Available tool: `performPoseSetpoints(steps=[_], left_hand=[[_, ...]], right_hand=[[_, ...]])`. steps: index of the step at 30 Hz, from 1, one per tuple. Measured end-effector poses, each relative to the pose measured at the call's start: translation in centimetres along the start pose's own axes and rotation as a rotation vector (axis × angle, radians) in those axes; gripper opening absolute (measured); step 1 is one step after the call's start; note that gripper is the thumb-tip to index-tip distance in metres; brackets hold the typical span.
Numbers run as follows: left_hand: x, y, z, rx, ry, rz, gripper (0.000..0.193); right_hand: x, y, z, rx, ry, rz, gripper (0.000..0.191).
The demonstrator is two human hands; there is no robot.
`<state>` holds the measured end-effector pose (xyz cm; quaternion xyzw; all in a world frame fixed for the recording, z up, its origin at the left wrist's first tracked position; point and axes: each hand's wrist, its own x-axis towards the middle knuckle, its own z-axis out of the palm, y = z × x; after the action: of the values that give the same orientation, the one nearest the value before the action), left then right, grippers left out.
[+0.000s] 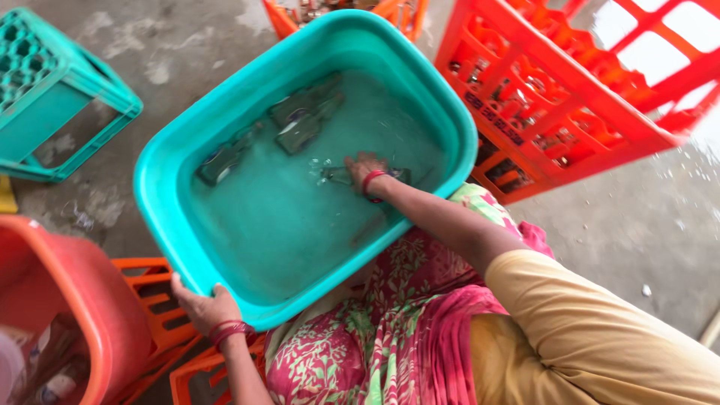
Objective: The person washes glass bottles by hand in a teal basin filled with water. They repeatedly submerge, rinse, and shake the bottles, then place them into an orange crate.
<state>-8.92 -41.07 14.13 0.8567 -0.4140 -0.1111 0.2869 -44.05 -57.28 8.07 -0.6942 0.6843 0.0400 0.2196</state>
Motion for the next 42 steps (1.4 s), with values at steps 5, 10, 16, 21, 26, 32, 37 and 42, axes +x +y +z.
performPoseSetpoints(steps=[5, 10, 16, 21, 26, 32, 37, 42], left_hand=[[0.3, -1.1, 0.4, 0.080, -0.013, -0.014, 0.080], [0.7, -1.8, 0.6, 0.146, -0.039, -0.036, 0.079], [0.6, -1.5, 0.7, 0.135, -0.069, -0.090, 0.078], [0.3, -1.2, 0.7, 0.117, -0.054, -0.082, 0.079], [0.0, -0.7, 0.5, 0.127, -0.077, -0.121, 0.077], [0.0, -0.4, 0.4, 0.130, -0.091, -0.145, 0.076], [0.2, -0.7, 0.7, 0.130, -0.071, -0.124, 0.077], [0.5, -1.4, 1.1, 0.086, -0.003, -0.044, 0.081]], right_hand=[[-0.1, 0.4, 0.8, 0.076, 0.022, -0.006, 0.051], [1.4, 1.2, 0.8, 0.139, -0.005, 0.096, 0.052], [2.9, 3.5, -0.4, 0.225, 0.058, 0.167, 0.055], [3.6, 5.7, -1.6, 0.309, 0.119, 0.223, 0.054], [3.5, 6.4, -2.8, 0.402, 0.180, 0.326, 0.060], [3.6, 6.7, -3.9, 0.422, 0.173, 0.384, 0.062], [4.9, 7.1, -4.8, 0.485, 0.268, 0.357, 0.051], [7.4, 5.1, -9.6, 0.630, 0.698, 0.048, 0.070]])
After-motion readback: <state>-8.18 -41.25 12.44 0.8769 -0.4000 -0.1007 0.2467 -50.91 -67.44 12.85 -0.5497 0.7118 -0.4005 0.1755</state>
